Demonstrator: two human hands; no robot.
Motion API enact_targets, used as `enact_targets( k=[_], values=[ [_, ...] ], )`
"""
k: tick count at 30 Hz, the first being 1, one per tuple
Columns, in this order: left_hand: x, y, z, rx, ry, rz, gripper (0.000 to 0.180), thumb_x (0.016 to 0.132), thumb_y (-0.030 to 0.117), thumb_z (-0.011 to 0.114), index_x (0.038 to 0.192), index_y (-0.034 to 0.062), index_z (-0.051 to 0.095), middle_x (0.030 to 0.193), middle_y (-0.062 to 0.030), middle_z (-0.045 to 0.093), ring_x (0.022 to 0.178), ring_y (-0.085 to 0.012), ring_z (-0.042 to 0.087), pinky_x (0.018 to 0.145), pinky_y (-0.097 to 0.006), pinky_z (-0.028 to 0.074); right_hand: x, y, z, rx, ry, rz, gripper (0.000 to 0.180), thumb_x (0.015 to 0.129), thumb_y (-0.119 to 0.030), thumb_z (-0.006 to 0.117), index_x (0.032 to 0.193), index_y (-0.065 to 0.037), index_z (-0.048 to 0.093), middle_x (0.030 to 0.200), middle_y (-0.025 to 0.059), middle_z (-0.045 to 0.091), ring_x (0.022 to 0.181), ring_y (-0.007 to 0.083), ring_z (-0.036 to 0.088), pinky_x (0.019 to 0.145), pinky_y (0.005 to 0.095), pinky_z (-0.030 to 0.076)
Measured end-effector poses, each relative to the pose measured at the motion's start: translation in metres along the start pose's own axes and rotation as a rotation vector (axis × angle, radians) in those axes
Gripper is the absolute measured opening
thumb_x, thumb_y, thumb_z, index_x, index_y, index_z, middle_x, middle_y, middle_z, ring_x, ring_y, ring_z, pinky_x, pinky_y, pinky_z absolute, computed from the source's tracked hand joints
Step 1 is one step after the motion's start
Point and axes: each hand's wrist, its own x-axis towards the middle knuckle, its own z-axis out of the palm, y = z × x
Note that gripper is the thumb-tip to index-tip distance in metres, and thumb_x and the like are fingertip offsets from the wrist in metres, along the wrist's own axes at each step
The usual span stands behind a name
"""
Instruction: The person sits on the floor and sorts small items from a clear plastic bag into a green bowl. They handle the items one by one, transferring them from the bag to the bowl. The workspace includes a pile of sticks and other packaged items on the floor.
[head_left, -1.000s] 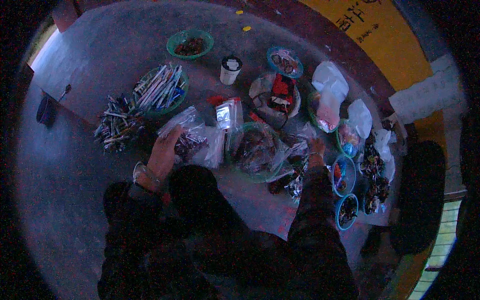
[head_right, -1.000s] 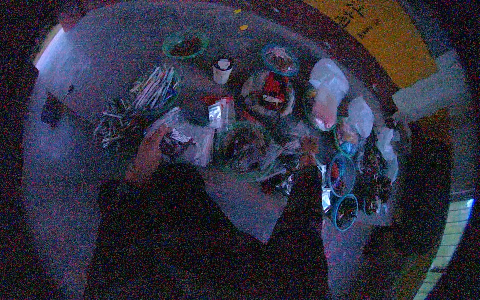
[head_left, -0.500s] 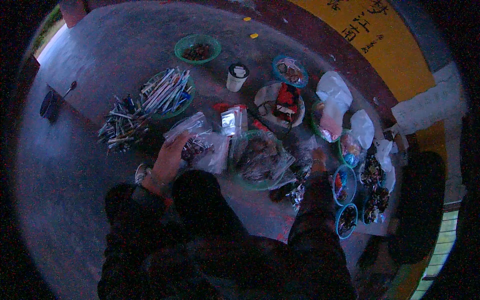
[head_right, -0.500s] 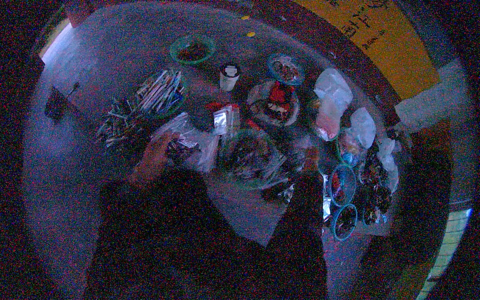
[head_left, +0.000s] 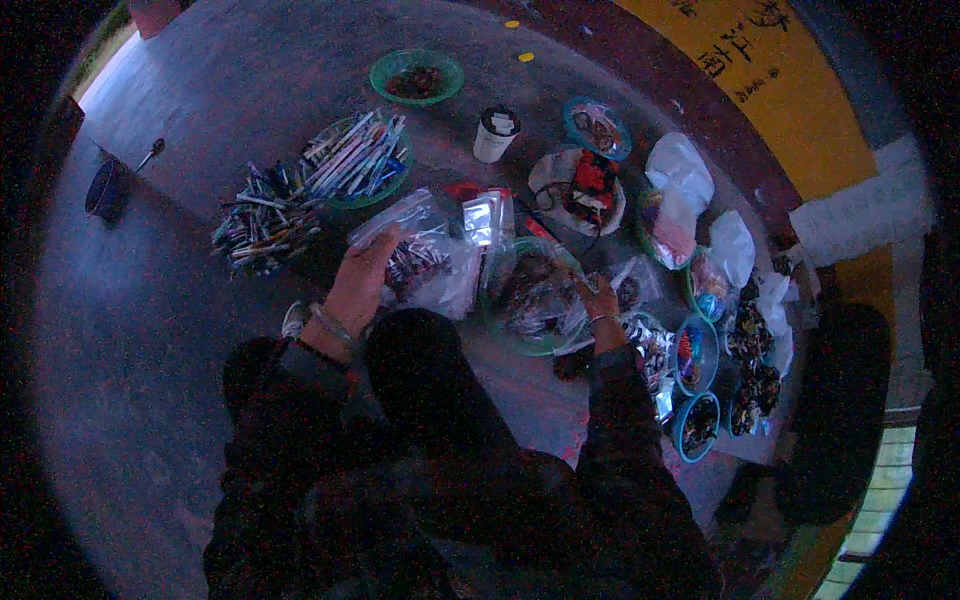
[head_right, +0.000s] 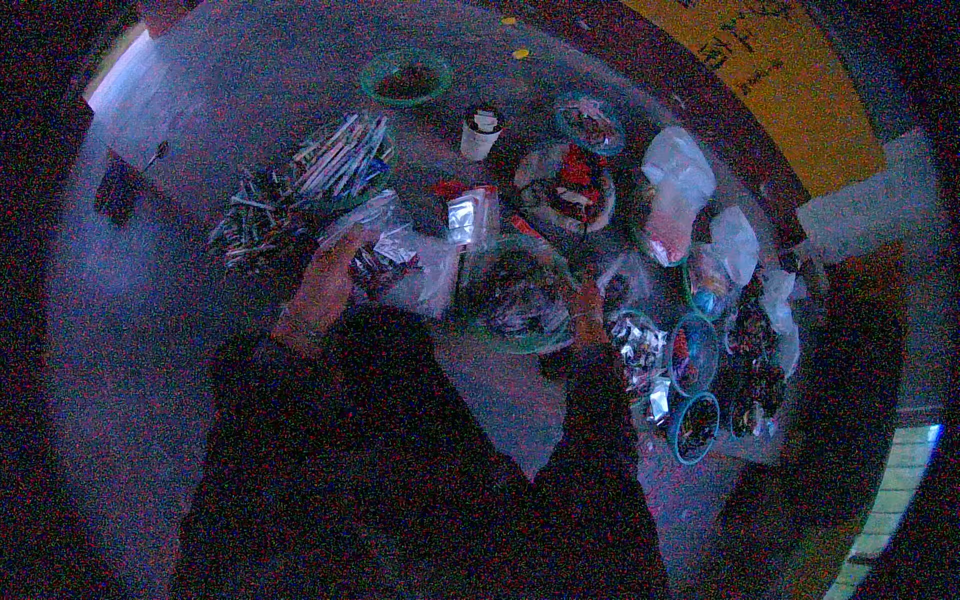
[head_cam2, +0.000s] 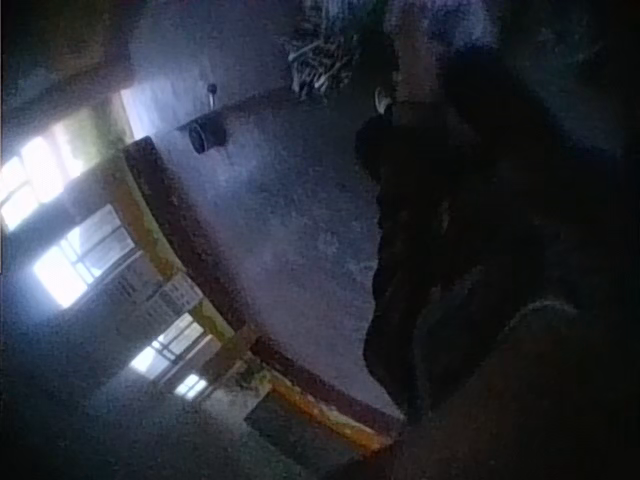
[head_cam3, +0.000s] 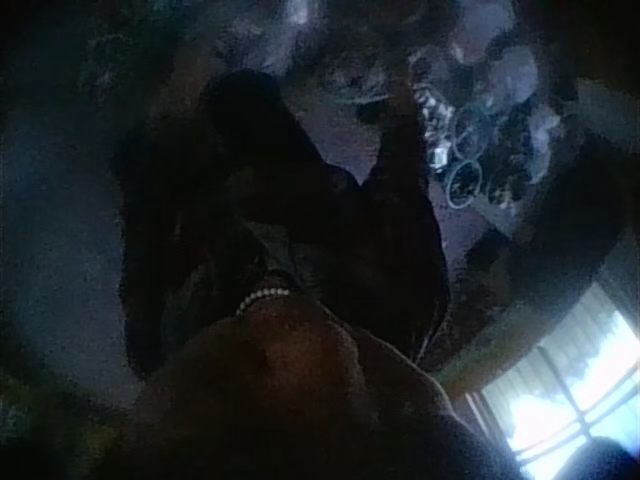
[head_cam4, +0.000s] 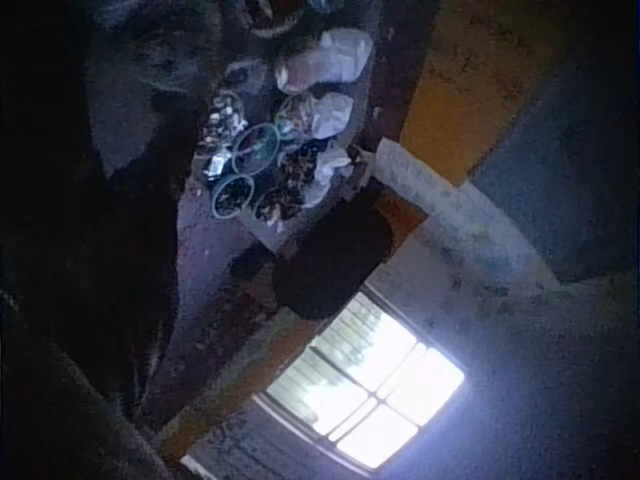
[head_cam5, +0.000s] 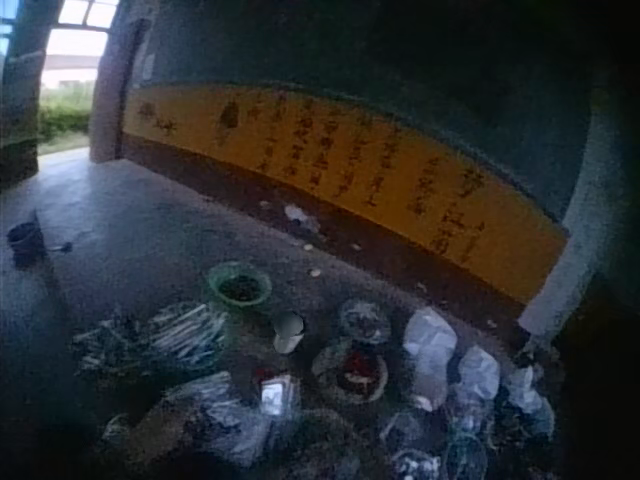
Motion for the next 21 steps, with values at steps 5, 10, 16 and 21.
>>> enact_targets(
  k=[5, 10, 16, 21],
  values=[
    [0.007, -0.012, 0.003, 0.198, 0.069, 0.252, 0.029, 0.087, 0.017, 0.038, 0.108, 0.0012, 0.052, 0.108, -0.0137, 0.054, 0.099, -0.023, 0.051, 0.086, -0.031, 0.037, 0.048, 0.063, 0.068, -0.023, 0.087, -0.141, 0.075, 0.071, -0.057, 0.052, 0.127, -0.01, 0.035, 0.128, 0.0153, 0.037, 0.113, 0.0316, 0.041, 0.091, 0.0394, 0.037],
    [0.008, -0.024, 0.01, 0.046, 0.052, 0.246, 0.029, 0.084, 0.007, 0.036, 0.11, 0.0019, 0.048, 0.111, -0.0164, 0.051, 0.102, -0.0279, 0.05, 0.087, -0.034, 0.038, 0.058, 0.005, 0.045, -0.046, -0.048, 0.302, 0.086, 0.064, -0.062, 0.055, 0.126, -0.006, 0.034, 0.121, 0.0176, 0.045, 0.111, 0.0329, 0.043, 0.09, 0.0398, 0.039],
    [-0.001, -0.038, 0.0, 0.269, 0.105, 0.213, 0.028, 0.087, 0.019, 0.043, 0.105, 0.0005, 0.053, 0.104, -0.0107, 0.056, 0.095, -0.0206, 0.052, 0.083, -0.03, 0.039, 0.006, -0.089, 0.0, 0.069, -0.118, 0.088, 0.072, 0.059, -0.063, 0.057, 0.108, -0.011, 0.056, 0.113, 0.0139, 0.052, 0.106, 0.0308, 0.048, 0.084, 0.0396, 0.041],
    [0.009, -0.021, 0.012, -0.453, 0.126, 0.013, 0.035, 0.085, 0.031, 0.048, 0.098, 0.0006, 0.058, 0.096, -0.0052, 0.058, 0.088, -0.0136, 0.051, 0.079, -0.027, 0.04, -0.002, -0.031, 0.015, 0.615, -0.013, -0.261, 0.052, 0.068, -0.053, 0.057, 0.101, -0.013, 0.061, 0.108, 0.0114, 0.055, 0.104, 0.0288, 0.05, 0.084, 0.0384, 0.041]
  ],
)
